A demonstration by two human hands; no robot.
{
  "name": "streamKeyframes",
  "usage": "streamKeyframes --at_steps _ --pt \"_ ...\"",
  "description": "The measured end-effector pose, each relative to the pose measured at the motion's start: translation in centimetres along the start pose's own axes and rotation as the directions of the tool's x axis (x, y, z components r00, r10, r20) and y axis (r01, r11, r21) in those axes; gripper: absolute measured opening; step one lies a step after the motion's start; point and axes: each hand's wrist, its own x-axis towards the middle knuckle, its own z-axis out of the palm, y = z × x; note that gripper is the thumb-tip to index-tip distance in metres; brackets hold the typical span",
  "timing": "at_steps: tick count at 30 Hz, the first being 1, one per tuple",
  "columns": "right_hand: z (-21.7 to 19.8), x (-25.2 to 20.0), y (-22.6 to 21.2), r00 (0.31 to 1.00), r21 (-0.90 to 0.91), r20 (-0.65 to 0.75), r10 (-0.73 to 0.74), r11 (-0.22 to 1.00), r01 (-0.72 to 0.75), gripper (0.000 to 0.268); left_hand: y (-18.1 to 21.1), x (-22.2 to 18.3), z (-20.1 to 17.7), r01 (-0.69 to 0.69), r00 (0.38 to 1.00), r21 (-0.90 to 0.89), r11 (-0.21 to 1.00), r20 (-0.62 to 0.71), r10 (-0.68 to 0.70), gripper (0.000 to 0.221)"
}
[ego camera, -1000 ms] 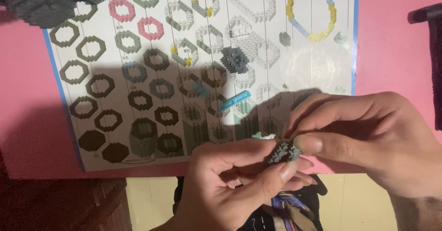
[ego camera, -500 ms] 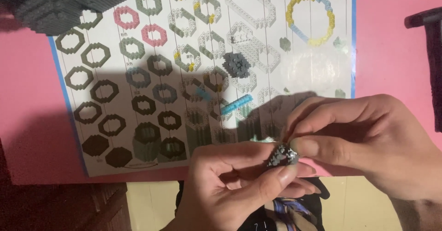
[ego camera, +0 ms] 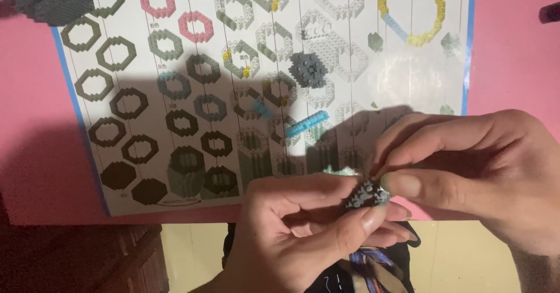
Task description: Assembling a 3D figure using small interlocking toy blocks and a small plastic hammer.
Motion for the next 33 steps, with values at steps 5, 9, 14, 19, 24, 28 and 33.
streamKeyframes --at_steps 5,9,14,19,24,28,33 --pt "-0.1 0.0 -0.2 1.000 -0.050 -0.025 0.019 0.999 -0.020 0.013 0.4 0.3 0.1 -0.032 0.996 0.040 0.999 0.083 0.028 0.020" --pt "0.0 0.2 -0.5 0.999 -0.034 -0.043 0.026 0.999 -0.028 0.014 1.5 0.5 0.7 0.037 0.999 0.097 0.995 0.018 -0.039 0.023" --pt "0.3 0.5 -0.9 0.998 -0.048 -0.017 -0.055 0.997 0.055 0.011 2.2 0.8 1.1 0.047 0.998 0.159 0.986 0.039 -0.054 0.030" --pt "-0.3 1.0 -0.8 0.997 0.022 0.045 -0.065 0.998 0.064 0.013 2.5 1.1 1.3 0.073 0.997 0.137 0.988 0.014 -0.076 0.033" --pt "-0.3 1.4 -0.7 0.997 0.081 0.058 -0.057 0.995 0.052 0.016 1.9 1.5 1.2 0.039 0.999 0.157 0.987 -0.033 -0.034 0.044" --pt "0.0 1.6 -1.2 0.998 0.049 0.042 -0.055 0.997 0.053 0.014 1.3 1.7 1.2 0.050 0.987 0.150 0.987 -0.161 -0.026 0.040" --pt "0.3 1.6 -1.8 0.995 0.028 0.024 -0.097 0.995 0.096 0.014 1.0 1.7 1.3 -0.068 0.991 0.224 0.972 -0.098 0.092 0.037"
